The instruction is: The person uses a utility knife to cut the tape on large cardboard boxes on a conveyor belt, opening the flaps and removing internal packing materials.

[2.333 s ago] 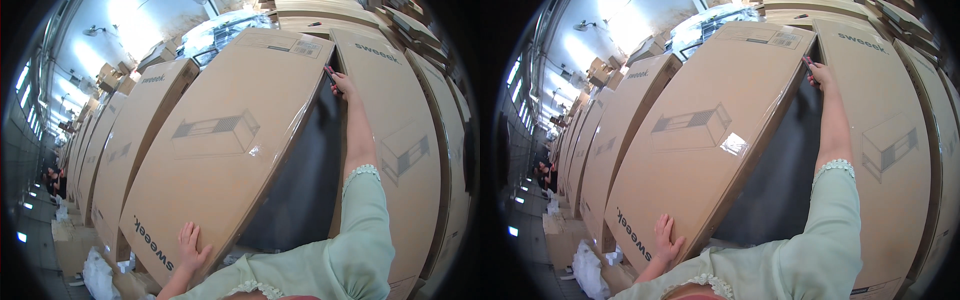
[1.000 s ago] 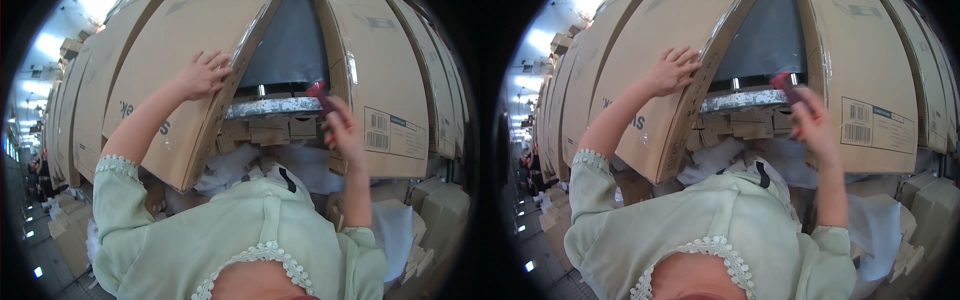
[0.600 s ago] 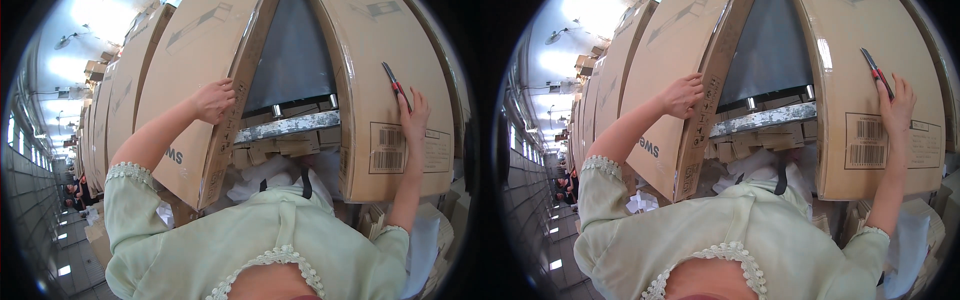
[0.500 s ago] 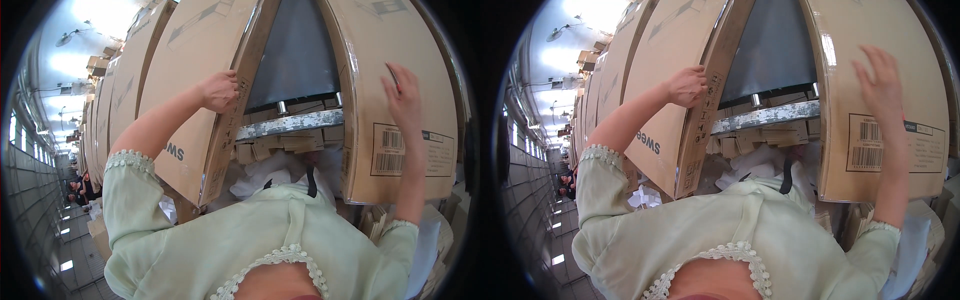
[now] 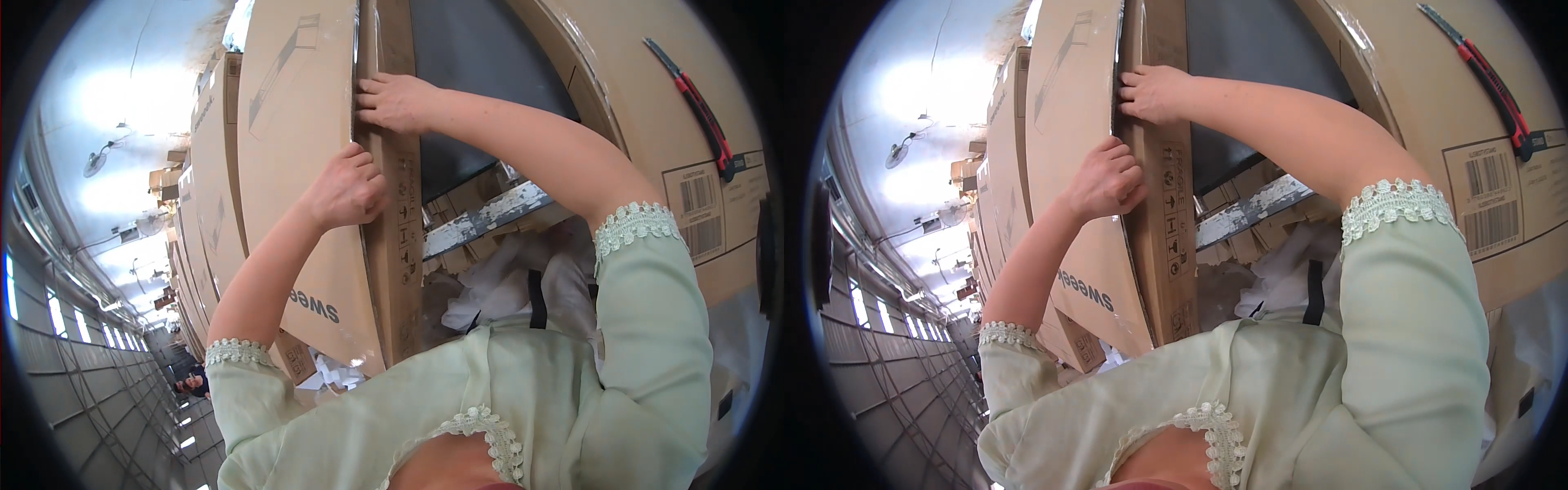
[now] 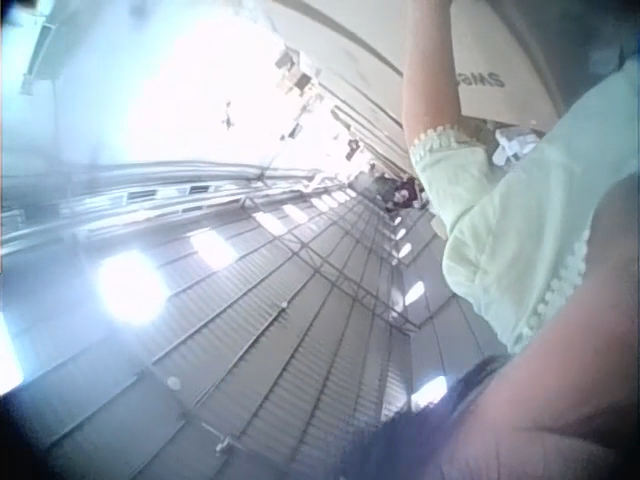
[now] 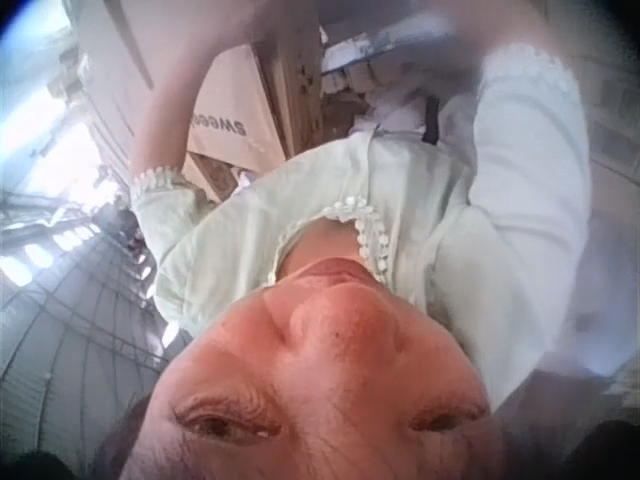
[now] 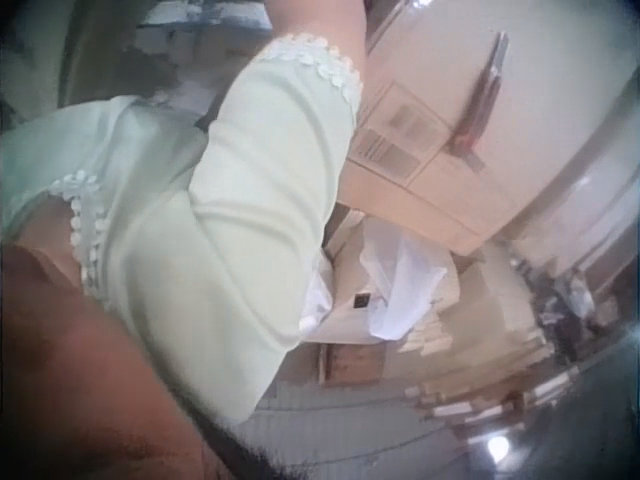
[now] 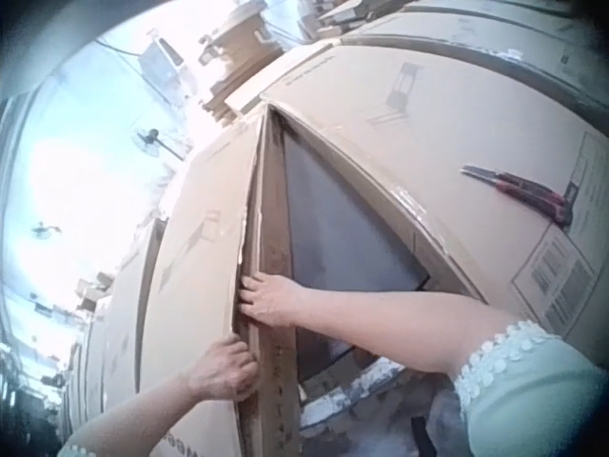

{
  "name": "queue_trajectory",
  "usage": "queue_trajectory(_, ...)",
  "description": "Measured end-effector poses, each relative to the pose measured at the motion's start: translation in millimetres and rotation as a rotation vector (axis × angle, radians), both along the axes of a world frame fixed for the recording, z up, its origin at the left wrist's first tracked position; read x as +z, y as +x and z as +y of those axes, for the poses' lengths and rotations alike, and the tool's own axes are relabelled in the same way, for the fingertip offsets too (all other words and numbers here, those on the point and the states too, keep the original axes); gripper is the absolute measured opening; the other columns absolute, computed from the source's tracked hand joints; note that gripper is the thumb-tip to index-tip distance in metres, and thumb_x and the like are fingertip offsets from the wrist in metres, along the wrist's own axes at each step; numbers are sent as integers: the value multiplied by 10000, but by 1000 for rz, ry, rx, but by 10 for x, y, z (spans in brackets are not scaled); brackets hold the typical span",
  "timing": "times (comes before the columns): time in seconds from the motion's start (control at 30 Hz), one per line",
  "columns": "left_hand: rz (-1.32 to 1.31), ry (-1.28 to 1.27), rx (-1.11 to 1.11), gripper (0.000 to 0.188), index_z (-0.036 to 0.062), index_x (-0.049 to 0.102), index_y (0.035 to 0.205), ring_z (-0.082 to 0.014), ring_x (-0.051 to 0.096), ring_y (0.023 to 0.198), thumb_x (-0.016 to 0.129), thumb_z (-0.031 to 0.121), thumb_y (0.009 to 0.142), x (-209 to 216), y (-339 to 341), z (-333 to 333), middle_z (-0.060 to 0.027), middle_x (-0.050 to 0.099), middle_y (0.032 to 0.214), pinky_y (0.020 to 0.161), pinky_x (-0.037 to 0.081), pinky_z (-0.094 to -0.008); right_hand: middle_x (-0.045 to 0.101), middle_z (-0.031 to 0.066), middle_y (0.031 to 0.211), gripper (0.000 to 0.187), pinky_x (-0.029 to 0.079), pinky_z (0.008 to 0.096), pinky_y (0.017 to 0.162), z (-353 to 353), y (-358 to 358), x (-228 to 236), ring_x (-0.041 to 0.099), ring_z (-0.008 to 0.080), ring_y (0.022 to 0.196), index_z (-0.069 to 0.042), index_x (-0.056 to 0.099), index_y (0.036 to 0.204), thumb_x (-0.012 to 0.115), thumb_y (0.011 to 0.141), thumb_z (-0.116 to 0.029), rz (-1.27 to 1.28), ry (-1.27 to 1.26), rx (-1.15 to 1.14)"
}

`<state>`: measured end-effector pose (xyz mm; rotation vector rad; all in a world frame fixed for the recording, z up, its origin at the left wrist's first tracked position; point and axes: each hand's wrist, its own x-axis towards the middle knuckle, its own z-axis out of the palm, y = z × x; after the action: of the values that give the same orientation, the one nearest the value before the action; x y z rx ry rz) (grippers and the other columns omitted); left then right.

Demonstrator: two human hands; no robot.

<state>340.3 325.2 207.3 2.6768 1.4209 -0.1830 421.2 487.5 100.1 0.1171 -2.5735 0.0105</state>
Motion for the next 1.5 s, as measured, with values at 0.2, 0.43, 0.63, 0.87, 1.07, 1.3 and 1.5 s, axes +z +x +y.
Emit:
queue_trajectory(0.2, 56, -20, -78, 231, 83, 466, 629, -230, 521, 658, 697, 77, 622, -138, -149, -177, -55, 481, 629, 734, 447, -341, 591, 35, 1125, 228, 373, 356, 1026, -242, -168, -113, 468, 236, 1208, -154, 604, 1056, 530, 841, -151, -10, -105, -114)
queue_trajectory(0.43, 54, 41, -99, 205, 79, 481, 648, -221, 522, 696, 686, 88, 643, -274, -342, -380, -48, 488, 651, 797, 449, -350, 593, -32, 1093, 271, 354, 364, 1044, -394, -130, -146, 480, 217, 1192, -231, 584, 1102, 576, 841, -162, -52, -36, -296)
queue_trajectory(0.63, 16, 55, -81, 189, 84, 491, 625, -206, 520, 710, 678, 100, 649, -311, -491, -598, -31, 498, 661, 837, 459, -339, 591, -38, 1075, 226, 306, 394, 1064, -555, -272, -258, 472, 214, 1185, -229, 599, 1064, 566, 845, -186, 8, 10, -289)
queue_trajectory(0.87, 26, 193, -31, 207, 91, 469, 641, -217, 539, 772, 667, 148, 665, -338, -588, -729, -22, 527, 709, 920, 435, -366, 570, 22, 1107, 138, 255, 386, 1116, -607, -474, -390, 444, 230, 1186, -151, 649, 910, 549, 816, -165, -17, 0, -118)
queue_trajectory(1.07, 217, -129, 5, 173, 73, 489, 608, -233, 543, 772, 635, 160, 639, -398, -664, -615, -53, 528, 637, 923, 419, -374, 599, 30, 1128, 329, 297, 380, 1112, -554, -602, -372, 426, 272, 1255, -165, 625, 1054, 672, 734, -107, -254, -90, -2)
queue_trajectory(1.3, 275, -129, 98, 157, 73, 522, 552, -216, 529, 721, 635, 149, 631, -453, -783, -693, -54, 547, 604, 889, 416, -330, 597, 2, 1131, 373, 342, 336, 1062, -658, -700, -470, 417, 252, 1258, -189, 642, 1071, 697, 712, -107, -260, -191, 19)
queue_trajectory(1.5, 450, -135, -23, 188, 69, 575, 631, -188, 522, 870, 581, 225, 736, -463, -932, -858, -42, 598, 710, 952, 378, -334, 599, -23, 1126, 299, 289, 430, 1076, -893, -940, -484, 400, 223, 1262, -215, 660, 1072, 668, 775, -182, -263, -123, -55)
